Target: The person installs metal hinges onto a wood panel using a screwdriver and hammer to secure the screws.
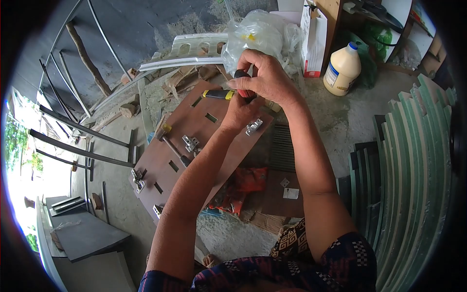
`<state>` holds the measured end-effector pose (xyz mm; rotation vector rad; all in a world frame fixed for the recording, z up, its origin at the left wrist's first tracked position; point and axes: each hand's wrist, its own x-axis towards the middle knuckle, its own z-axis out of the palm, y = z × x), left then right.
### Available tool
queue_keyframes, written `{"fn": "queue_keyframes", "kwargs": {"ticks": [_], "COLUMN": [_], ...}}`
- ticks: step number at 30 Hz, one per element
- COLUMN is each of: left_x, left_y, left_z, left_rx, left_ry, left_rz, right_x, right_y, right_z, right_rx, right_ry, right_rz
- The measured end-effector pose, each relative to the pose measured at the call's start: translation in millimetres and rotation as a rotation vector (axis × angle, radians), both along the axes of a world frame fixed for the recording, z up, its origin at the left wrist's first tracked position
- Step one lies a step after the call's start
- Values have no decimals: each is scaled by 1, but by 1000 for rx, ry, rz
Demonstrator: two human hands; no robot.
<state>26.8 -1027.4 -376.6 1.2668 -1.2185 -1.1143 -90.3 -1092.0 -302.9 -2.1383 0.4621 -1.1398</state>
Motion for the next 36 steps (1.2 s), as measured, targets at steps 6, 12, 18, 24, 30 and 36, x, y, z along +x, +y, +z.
{"fn": "queue_keyframes", "kwargs": {"ticks": [6, 12, 18, 24, 30, 36], "left_x": [-1, -4, 1, 11, 19, 23], "left_y": [2, 3, 20, 52, 65, 67], "left_z": [4, 5, 29, 53, 34, 15], "left_rx": [47, 3, -122, -26, 62, 63], "left_ry": [9, 31, -9, -167, -133, -67], "left_rz": [9, 38, 58, 66, 92, 139], "right_x": [3, 2, -4, 5, 21, 27], "right_y": [1, 4, 22, 39, 40, 44], "right_z": [-3, -2, 23, 35, 22, 14], "right_rx": [-11, -58, -93, -166, -82, -14], "right_ry": [-49, 5, -92, -154, -97, 32], "right_rz": [-23, -19, 24, 87, 164, 168]}}
